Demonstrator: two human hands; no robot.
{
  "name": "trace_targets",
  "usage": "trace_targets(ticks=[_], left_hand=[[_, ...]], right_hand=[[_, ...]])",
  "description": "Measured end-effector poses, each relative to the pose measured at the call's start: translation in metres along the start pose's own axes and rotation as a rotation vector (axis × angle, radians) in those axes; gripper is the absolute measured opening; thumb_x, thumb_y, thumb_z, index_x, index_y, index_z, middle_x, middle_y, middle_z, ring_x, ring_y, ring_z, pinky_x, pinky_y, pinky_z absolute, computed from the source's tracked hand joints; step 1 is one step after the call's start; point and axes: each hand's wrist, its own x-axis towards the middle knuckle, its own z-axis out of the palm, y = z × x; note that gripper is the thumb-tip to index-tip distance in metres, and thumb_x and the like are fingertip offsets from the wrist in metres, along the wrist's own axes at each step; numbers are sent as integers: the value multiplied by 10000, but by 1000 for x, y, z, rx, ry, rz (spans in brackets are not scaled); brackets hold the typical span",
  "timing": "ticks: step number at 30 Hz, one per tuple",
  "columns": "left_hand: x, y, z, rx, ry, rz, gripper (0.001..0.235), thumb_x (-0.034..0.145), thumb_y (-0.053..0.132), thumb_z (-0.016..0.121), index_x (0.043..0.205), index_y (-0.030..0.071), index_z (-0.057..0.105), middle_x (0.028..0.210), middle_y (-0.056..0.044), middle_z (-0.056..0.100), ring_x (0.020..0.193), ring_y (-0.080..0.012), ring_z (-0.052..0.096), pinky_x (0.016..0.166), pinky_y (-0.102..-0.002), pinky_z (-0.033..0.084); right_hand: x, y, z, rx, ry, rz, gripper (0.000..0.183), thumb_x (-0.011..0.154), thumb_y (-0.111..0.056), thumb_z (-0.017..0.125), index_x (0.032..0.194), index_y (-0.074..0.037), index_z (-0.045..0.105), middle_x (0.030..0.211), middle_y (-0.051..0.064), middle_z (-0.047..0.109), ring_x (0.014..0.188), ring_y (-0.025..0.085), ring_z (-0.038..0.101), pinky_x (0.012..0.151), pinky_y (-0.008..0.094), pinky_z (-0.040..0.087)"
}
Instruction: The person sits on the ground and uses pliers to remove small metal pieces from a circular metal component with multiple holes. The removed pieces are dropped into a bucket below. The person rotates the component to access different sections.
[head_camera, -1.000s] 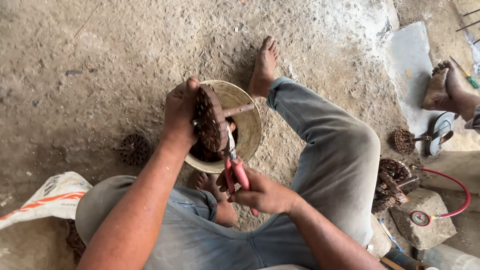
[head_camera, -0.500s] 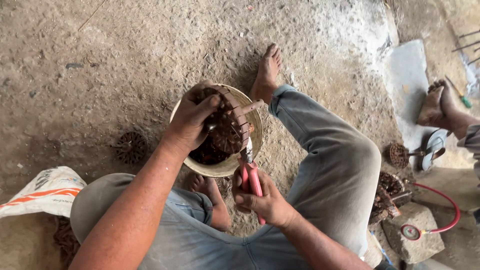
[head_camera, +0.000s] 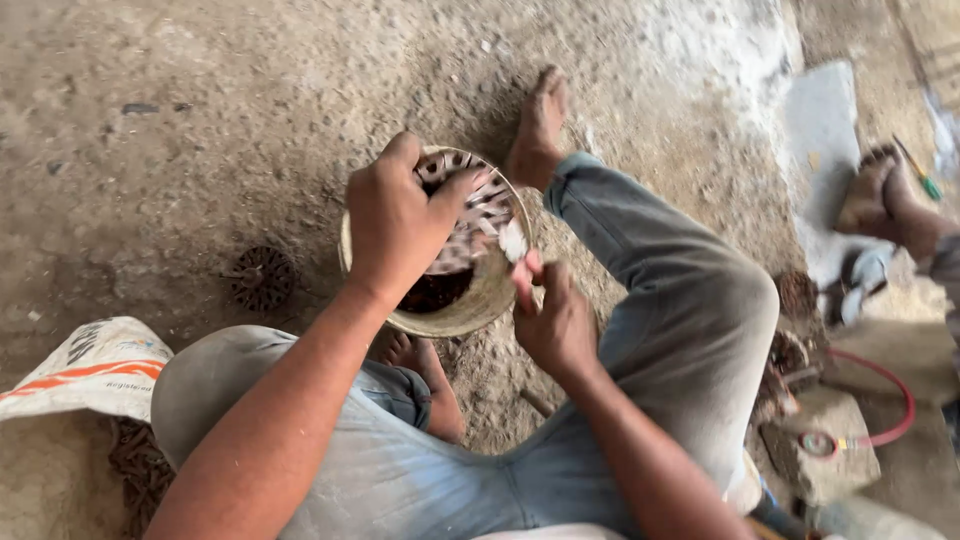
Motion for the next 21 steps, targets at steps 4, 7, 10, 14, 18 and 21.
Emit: trace_targets(ticks=[4,7,10,14,18,21], left_hand=[[-3,-4,-4,-327,62,69,373,885,386,895,902,67,704,797,-39,753,694,-128,723,634,-294,574],[2,-14,-12,-409,78,-87,458,838,400,917,827,33,643,733,-64,712,642,-158,669,580,-322,557],[2,-25,-18,-635,33,-365,469,798,399,914,843,26,633,754,-85,697,634,-179,673,569,-336,601],[5,-30,-29,-1145,35,-543,392,776,356,883,927,36,716,838,-75,755,702,-170,748,636,-342,646],[9,-25,-32,-1430,-63,-537,335,918,323,784,1054,23,724,926,-76,755,778,-183,746,703,-355,639],[11,-26,-31,-1631,-166,-594,351,988,371,609,1047,40,708,924,-79,764,800,-208,762,781,-382,647]], right_hand=[[1,0,-3,-250,-86,137,247,911,-116,625,1118,-60,501,776,171,697,631,314,717,612,442,580],[-2,-9,4,-63,69,-233,575,735,-38,700,1243,47,443,926,237,649,776,354,693,676,504,573],[-12,-6,2,-25,-94,56,558,759,-51,700,1240,31,429,889,184,647,735,290,698,652,448,577],[-11,1,-10,528,-490,393,352,845,-22,609,1167,119,615,894,250,668,755,324,667,693,473,573],[-13,1,-15,825,-608,420,493,759,68,500,1247,72,568,1052,227,712,897,301,729,823,424,628],[-17,-6,-12,820,-628,498,567,773,60,486,1336,42,551,1175,212,694,1008,289,741,880,423,639]])
